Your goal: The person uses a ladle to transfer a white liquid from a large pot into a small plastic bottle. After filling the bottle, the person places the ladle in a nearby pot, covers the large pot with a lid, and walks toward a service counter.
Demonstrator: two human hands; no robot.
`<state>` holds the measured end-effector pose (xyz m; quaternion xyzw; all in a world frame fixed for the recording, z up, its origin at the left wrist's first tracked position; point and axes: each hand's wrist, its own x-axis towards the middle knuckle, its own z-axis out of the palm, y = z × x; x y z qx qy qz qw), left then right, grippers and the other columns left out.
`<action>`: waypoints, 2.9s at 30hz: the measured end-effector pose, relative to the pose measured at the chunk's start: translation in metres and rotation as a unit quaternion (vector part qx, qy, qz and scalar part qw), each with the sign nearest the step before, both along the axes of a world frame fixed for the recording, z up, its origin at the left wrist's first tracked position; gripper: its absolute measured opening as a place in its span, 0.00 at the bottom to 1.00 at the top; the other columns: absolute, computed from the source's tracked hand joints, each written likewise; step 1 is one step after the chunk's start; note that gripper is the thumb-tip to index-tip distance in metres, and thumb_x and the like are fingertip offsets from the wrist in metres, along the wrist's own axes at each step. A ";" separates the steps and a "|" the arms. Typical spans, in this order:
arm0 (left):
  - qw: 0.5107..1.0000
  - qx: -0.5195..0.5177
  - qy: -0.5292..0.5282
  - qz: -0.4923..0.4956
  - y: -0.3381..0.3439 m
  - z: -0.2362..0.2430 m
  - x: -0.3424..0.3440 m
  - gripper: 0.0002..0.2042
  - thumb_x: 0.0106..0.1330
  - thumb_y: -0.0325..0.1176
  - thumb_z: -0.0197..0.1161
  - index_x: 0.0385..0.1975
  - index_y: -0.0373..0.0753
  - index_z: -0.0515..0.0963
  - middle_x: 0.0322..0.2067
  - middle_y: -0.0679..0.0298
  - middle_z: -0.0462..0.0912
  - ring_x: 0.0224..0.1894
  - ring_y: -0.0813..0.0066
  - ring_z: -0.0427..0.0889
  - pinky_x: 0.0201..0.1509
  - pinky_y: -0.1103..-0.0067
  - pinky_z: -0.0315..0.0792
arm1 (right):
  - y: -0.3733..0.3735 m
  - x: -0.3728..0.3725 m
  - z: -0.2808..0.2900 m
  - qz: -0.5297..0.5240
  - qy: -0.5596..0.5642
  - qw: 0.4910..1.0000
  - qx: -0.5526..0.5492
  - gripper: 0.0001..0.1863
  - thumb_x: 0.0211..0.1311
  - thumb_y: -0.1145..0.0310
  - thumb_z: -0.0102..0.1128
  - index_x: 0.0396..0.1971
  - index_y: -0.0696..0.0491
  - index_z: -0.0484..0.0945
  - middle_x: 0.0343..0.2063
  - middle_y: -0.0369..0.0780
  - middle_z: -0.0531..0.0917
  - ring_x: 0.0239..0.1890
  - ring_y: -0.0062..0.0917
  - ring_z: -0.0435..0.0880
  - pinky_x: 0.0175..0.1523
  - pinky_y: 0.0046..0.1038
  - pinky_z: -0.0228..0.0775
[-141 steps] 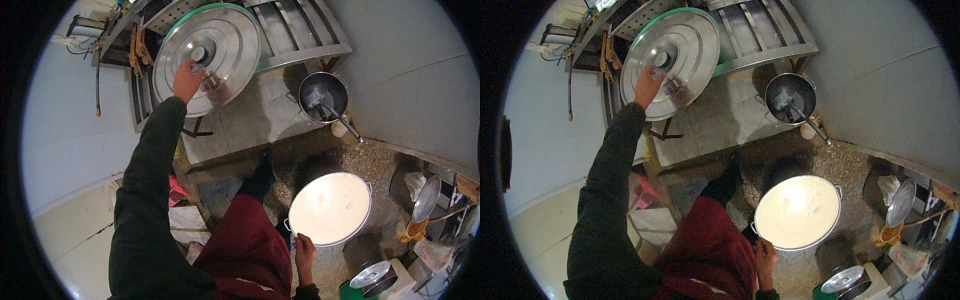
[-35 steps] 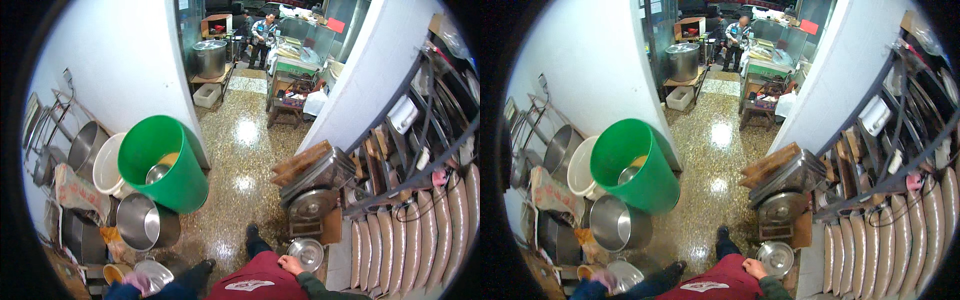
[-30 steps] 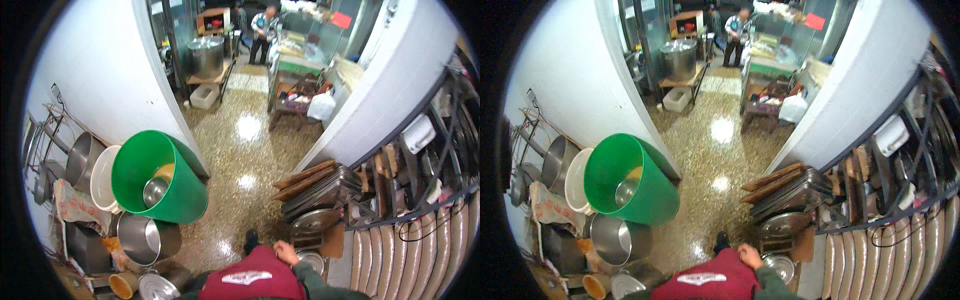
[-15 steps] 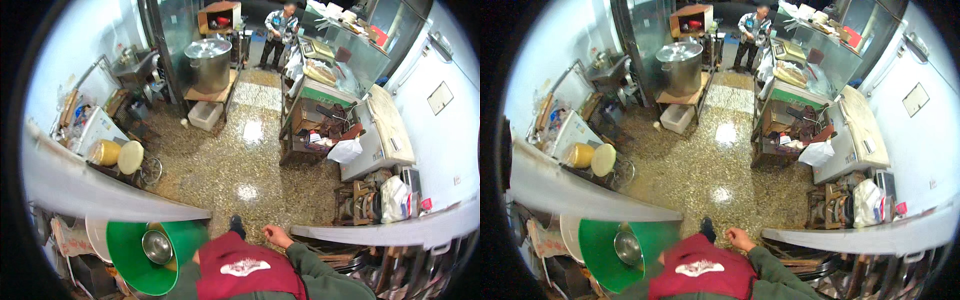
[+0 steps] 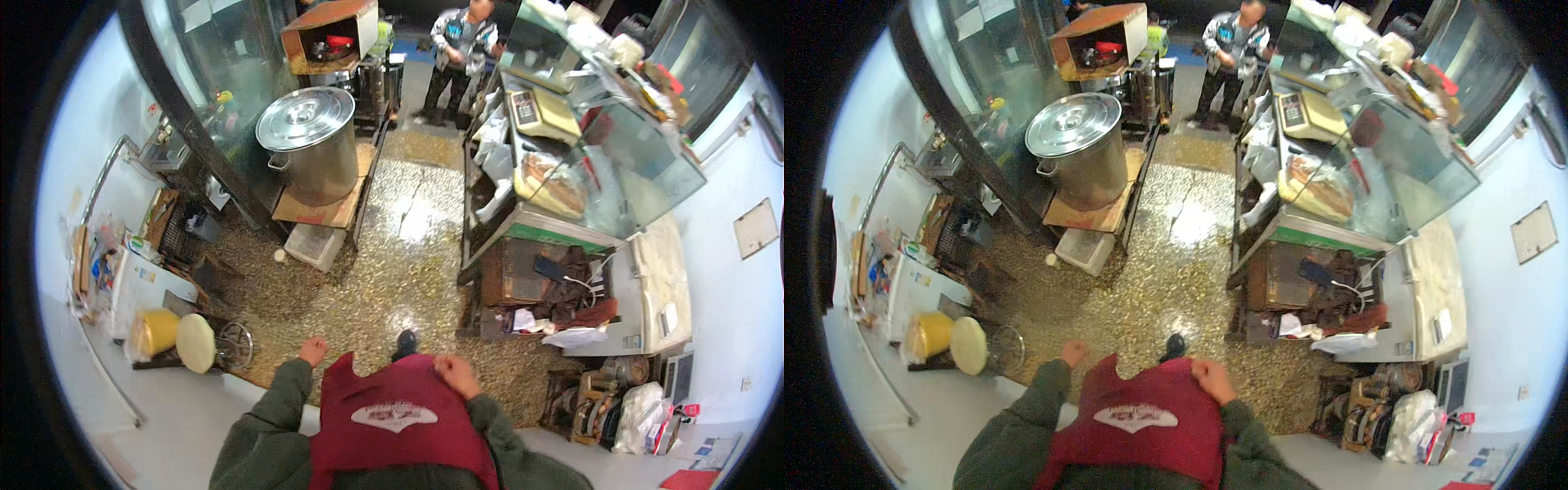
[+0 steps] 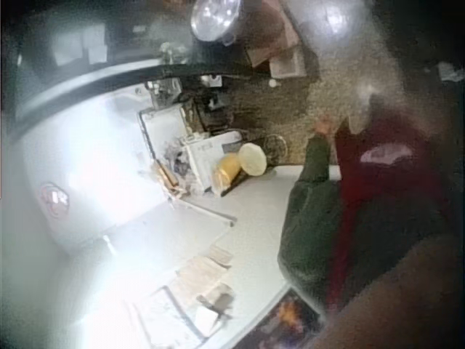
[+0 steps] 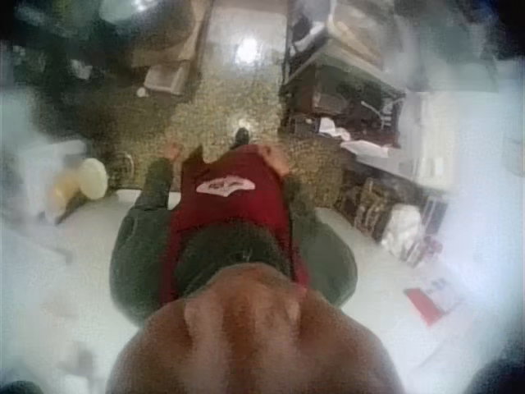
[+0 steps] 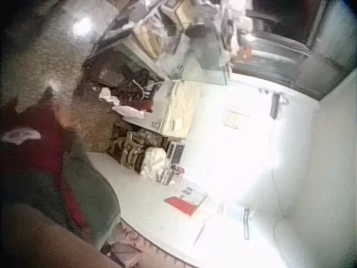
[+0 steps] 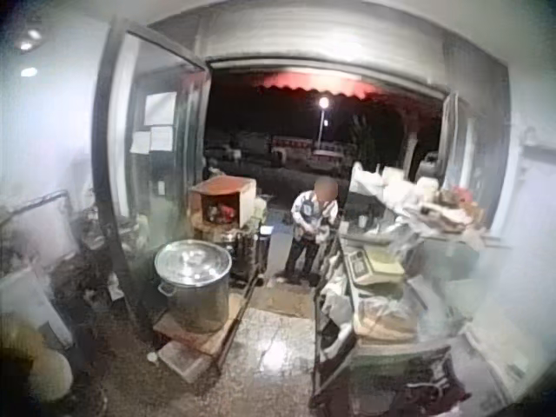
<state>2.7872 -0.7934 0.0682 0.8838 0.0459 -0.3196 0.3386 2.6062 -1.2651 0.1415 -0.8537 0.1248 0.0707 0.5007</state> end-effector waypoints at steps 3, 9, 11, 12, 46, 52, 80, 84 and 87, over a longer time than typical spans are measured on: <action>0.982 0.032 -0.030 -0.186 -0.001 -0.003 0.026 0.16 0.82 0.49 0.59 0.43 0.45 0.88 0.41 0.52 0.89 0.44 0.48 0.88 0.49 0.53 0.81 | -0.041 0.167 0.036 0.105 0.050 0.992 -0.048 0.13 0.77 0.58 0.67 0.43 0.53 0.86 0.38 0.46 0.88 0.38 0.45 0.87 0.47 0.47 0.79; 0.994 -0.055 0.099 0.009 -0.054 -0.014 0.108 0.15 0.80 0.47 0.61 0.43 0.42 0.87 0.40 0.51 0.90 0.44 0.49 0.88 0.49 0.55 0.81 | -0.100 0.470 0.080 0.137 -0.083 0.986 -0.054 0.17 0.73 0.59 0.71 0.32 0.58 0.82 0.28 0.47 0.80 0.31 0.46 0.82 0.40 0.46 0.74; 0.992 -0.068 0.106 0.022 -0.077 -0.025 0.176 0.15 0.80 0.47 0.62 0.43 0.42 0.87 0.40 0.51 0.90 0.44 0.49 0.88 0.49 0.56 0.81 | -0.117 0.541 0.070 0.136 -0.076 0.984 -0.083 0.18 0.71 0.59 0.72 0.29 0.58 0.80 0.26 0.46 0.79 0.29 0.41 0.80 0.38 0.46 0.73; 0.992 -0.072 0.104 0.014 -0.092 -0.030 0.221 0.15 0.79 0.46 0.62 0.43 0.41 0.87 0.40 0.51 0.90 0.43 0.49 0.88 0.49 0.56 0.81 | -0.123 0.567 0.068 0.117 -0.051 0.990 -0.061 0.18 0.71 0.59 0.73 0.28 0.58 0.80 0.25 0.46 0.79 0.28 0.40 0.79 0.38 0.46 0.73; 0.919 -0.355 0.142 -0.092 -0.744 0.101 1.409 0.09 0.80 0.26 0.60 0.54 0.39 0.82 0.30 0.73 0.79 0.31 0.84 0.76 0.37 0.80 0.74 | -0.570 1.440 0.047 -0.117 0.143 0.981 0.058 0.06 0.70 0.70 0.71 0.43 0.51 0.90 0.24 0.30 0.82 0.29 0.14 0.75 0.37 0.27 0.73; 0.910 -0.358 0.145 -0.152 -0.850 0.112 1.531 0.09 0.81 0.28 0.56 0.52 0.37 0.82 0.31 0.71 0.78 0.34 0.81 0.74 0.41 0.79 0.73 | -0.622 1.554 0.041 -0.080 0.111 0.988 0.078 0.09 0.75 0.80 0.59 0.48 0.55 0.86 0.29 0.28 0.82 0.28 0.11 0.77 0.35 0.20 0.72; 0.813 -0.512 -0.140 0.241 -0.868 -0.150 2.279 0.07 0.77 0.21 0.62 0.48 0.42 0.81 0.35 0.74 0.80 0.35 0.84 0.76 0.38 0.79 0.75 | -0.679 2.331 -0.244 0.220 0.097 0.960 0.143 0.10 0.76 0.78 0.63 0.51 0.56 0.87 0.28 0.32 0.86 0.33 0.15 0.84 0.42 0.23 0.79; 0.811 -0.492 -0.111 0.296 -0.791 -0.230 2.325 0.05 0.79 0.25 0.65 0.50 0.41 0.81 0.37 0.70 0.82 0.35 0.84 0.78 0.38 0.80 0.75 | -0.633 2.447 -0.288 0.271 0.175 0.944 0.074 0.09 0.77 0.73 0.68 0.52 0.53 0.88 0.25 0.30 0.83 0.25 0.13 0.80 0.33 0.23 0.74; 0.844 -0.352 -0.281 0.292 -0.713 -0.310 2.355 0.06 0.76 0.28 0.68 0.49 0.41 0.83 0.32 0.70 0.81 0.31 0.82 0.80 0.36 0.78 0.76 | -0.604 2.545 -0.349 0.335 0.167 0.921 0.108 0.08 0.77 0.74 0.68 0.51 0.53 0.88 0.26 0.29 0.83 0.24 0.13 0.78 0.31 0.23 0.72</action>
